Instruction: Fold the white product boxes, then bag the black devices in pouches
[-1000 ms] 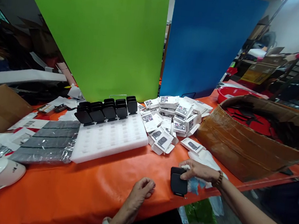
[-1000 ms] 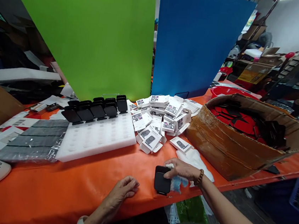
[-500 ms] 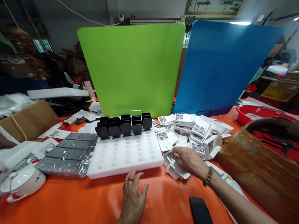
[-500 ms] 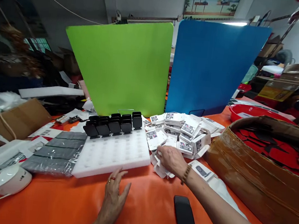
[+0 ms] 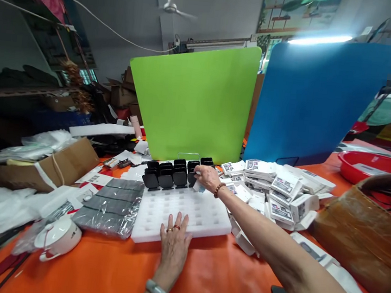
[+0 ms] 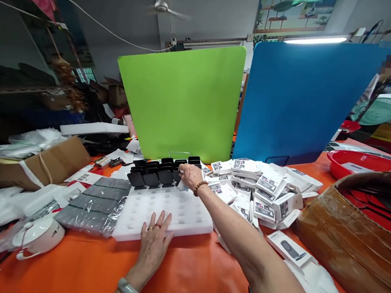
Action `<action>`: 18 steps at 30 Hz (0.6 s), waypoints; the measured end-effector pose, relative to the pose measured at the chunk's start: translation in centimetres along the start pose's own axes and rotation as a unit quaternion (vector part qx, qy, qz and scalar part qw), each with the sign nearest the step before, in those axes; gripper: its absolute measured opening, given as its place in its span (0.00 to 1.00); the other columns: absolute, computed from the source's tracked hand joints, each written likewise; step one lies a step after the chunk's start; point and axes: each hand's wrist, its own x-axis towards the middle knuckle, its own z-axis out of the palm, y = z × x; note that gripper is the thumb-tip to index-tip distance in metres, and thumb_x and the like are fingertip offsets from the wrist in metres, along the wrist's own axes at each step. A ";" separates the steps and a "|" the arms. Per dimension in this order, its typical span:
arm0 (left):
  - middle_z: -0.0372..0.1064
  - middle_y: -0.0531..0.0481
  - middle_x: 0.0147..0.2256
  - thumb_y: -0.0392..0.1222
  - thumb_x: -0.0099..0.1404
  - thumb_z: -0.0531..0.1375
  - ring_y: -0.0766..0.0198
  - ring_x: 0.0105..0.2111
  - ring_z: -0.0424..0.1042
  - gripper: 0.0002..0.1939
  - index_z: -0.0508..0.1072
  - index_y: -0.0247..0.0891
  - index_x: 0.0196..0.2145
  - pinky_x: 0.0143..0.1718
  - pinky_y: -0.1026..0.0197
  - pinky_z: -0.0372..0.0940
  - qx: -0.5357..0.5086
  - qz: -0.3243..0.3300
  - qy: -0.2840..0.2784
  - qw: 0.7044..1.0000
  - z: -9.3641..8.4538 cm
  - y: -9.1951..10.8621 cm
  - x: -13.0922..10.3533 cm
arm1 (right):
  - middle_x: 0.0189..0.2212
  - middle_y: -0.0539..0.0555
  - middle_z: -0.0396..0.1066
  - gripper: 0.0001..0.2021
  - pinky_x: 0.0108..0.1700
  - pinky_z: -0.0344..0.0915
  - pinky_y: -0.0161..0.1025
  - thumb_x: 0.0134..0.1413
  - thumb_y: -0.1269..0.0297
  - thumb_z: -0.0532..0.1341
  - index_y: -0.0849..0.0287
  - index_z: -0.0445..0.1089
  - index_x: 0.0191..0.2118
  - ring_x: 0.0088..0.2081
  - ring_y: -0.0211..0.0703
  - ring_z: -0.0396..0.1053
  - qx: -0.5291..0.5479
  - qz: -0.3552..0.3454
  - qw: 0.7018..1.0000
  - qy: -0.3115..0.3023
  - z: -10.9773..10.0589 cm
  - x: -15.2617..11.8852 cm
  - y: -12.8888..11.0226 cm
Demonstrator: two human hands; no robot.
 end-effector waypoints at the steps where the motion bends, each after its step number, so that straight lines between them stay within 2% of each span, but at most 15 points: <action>1: 0.54 0.45 0.63 0.32 0.63 0.54 0.42 0.63 0.49 0.28 0.61 0.42 0.60 0.60 0.34 0.45 -0.017 -0.001 -0.002 1.000 -0.1 0.0 0.1 | 0.41 0.56 0.75 0.08 0.41 0.63 0.37 0.56 0.68 0.60 0.57 0.73 0.41 0.43 0.46 0.71 0.013 0.001 1.000 0.014 -1.1 -0.1 -0.2; 4: 0.58 0.43 0.61 0.33 0.62 0.56 0.42 0.64 0.48 0.25 0.66 0.42 0.57 0.61 0.36 0.41 -0.114 -0.027 0.001 0.993 -1.1 0.1 0.4 | 0.40 0.56 0.75 0.10 0.38 0.65 0.36 0.59 0.65 0.57 0.58 0.72 0.44 0.40 0.43 0.71 0.050 0.006 0.998 0.044 -5.2 -1.1 -0.4; 6: 0.63 0.41 0.58 0.38 0.64 0.56 0.44 0.63 0.51 0.18 0.72 0.39 0.51 0.62 0.39 0.40 -0.233 -0.067 0.023 0.970 -2.4 0.7 0.3 | 0.33 0.55 0.75 0.08 0.31 0.66 0.34 0.55 0.64 0.60 0.60 0.72 0.40 0.33 0.41 0.72 0.108 0.022 0.994 0.006 -7.4 -2.8 -0.1; 7: 0.66 0.39 0.56 0.41 0.65 0.55 0.45 0.61 0.54 0.16 0.74 0.37 0.48 0.62 0.41 0.42 -0.314 -0.090 0.035 0.945 -3.1 1.2 0.1 | 0.30 0.54 0.75 0.08 0.28 0.65 0.33 0.52 0.64 0.62 0.61 0.72 0.38 0.29 0.40 0.71 0.169 0.043 0.984 -0.044 -7.9 -3.9 0.2; 8: 0.68 0.38 0.54 0.45 0.66 0.54 0.47 0.60 0.58 0.17 0.75 0.35 0.47 0.61 0.45 0.46 -0.410 -0.105 0.039 0.905 -3.9 1.8 -0.3 | 0.26 0.53 0.74 0.08 0.25 0.63 0.33 0.50 0.64 0.63 0.61 0.72 0.36 0.25 0.39 0.70 0.234 0.065 0.965 -0.098 -8.1 -5.2 0.6; 9: 0.69 0.38 0.52 0.50 0.67 0.53 0.48 0.57 0.61 0.20 0.75 0.35 0.46 0.60 0.48 0.51 -0.518 -0.119 0.021 0.847 -4.6 2.6 -0.9 | 0.24 0.51 0.73 0.08 0.23 0.62 0.32 0.48 0.64 0.64 0.62 0.71 0.34 0.23 0.38 0.68 0.297 0.087 0.939 -0.151 -7.8 -6.7 1.1; 10: 0.71 0.38 0.49 0.56 0.66 0.51 0.49 0.54 0.66 0.24 0.75 0.35 0.45 0.56 0.50 0.56 -0.627 -0.139 -0.030 0.766 -5.2 3.5 -1.6 | 0.22 0.50 0.71 0.08 0.23 0.61 0.32 0.46 0.65 0.65 0.62 0.71 0.33 0.22 0.37 0.67 0.346 0.104 0.913 -0.191 -7.1 -8.3 1.6; 11: 0.74 0.37 0.45 0.61 0.65 0.49 0.49 0.49 0.70 0.29 0.75 0.34 0.44 0.51 0.50 0.62 -0.717 -0.163 -0.085 0.672 -5.6 4.5 -2.4 | 0.21 0.49 0.70 0.07 0.23 0.60 0.31 0.44 0.65 0.65 0.62 0.70 0.31 0.21 0.36 0.66 0.374 0.114 0.896 -0.212 -6.2 -9.9 2.0; 12: 0.75 0.37 0.40 0.64 0.64 0.49 0.49 0.43 0.73 0.31 0.75 0.33 0.43 0.46 0.50 0.65 -0.771 -0.193 -0.155 0.586 -5.7 5.4 -3.2 | 0.20 0.48 0.69 0.07 0.23 0.59 0.31 0.43 0.65 0.65 0.62 0.70 0.30 0.21 0.36 0.65 0.381 0.122 0.889 -0.223 -5.2 -11.5 2.4; 13: 0.76 0.38 0.35 0.64 0.63 0.50 0.51 0.37 0.75 0.31 0.74 0.31 0.42 0.41 0.52 0.68 -0.799 -0.229 -0.206 0.517 -5.7 6.2 -3.9 | 0.19 0.48 0.68 0.07 0.23 0.59 0.32 0.43 0.65 0.65 0.62 0.70 0.30 0.21 0.36 0.64 0.368 0.132 0.895 -0.214 -4.1 -13.1 2.6; 14: 0.75 0.39 0.31 0.63 0.64 0.50 0.54 0.31 0.76 0.31 0.74 0.30 0.40 0.35 0.55 0.69 -0.812 -0.262 -0.235 0.465 -5.5 6.8 -4.6 | 0.20 0.48 0.67 0.07 0.25 0.60 0.33 0.45 0.64 0.64 0.62 0.71 0.31 0.23 0.38 0.65 0.339 0.137 0.914 -0.178 -3.1 -14.8 2.7; 15: 0.75 0.41 0.28 0.61 0.65 0.51 0.57 0.27 0.75 0.29 0.74 0.28 0.40 0.31 0.58 0.68 -0.817 -0.290 -0.255 0.427 -5.1 7.3 -5.1 | 0.22 0.50 0.69 0.07 0.28 0.62 0.36 0.48 0.63 0.62 0.61 0.71 0.33 0.26 0.40 0.66 0.301 0.136 0.937 -0.115 -2.2 -16.4 2.5; 16: 0.74 0.42 0.27 0.59 0.66 0.51 0.60 0.23 0.73 0.28 0.73 0.28 0.39 0.27 0.60 0.67 -0.822 -0.312 -0.258 0.400 -4.6 7.6 -5.6 | 0.26 0.52 0.70 0.08 0.33 0.63 0.38 0.51 0.63 0.60 0.61 0.71 0.35 0.30 0.43 0.67 0.263 0.130 0.955 -0.038 -1.3 -18.1 2.0; 18: 0.73 0.43 0.26 0.56 0.68 0.49 0.62 0.21 0.72 0.25 0.73 0.29 0.38 0.24 0.62 0.66 -0.838 -0.341 -0.239 0.353 -3.7 7.9 -6.1 | 0.35 0.57 0.72 0.10 0.43 0.64 0.42 0.58 0.62 0.55 0.60 0.69 0.41 0.40 0.47 0.68 0.216 0.089 0.967 0.099 0.4 -21.4 0.6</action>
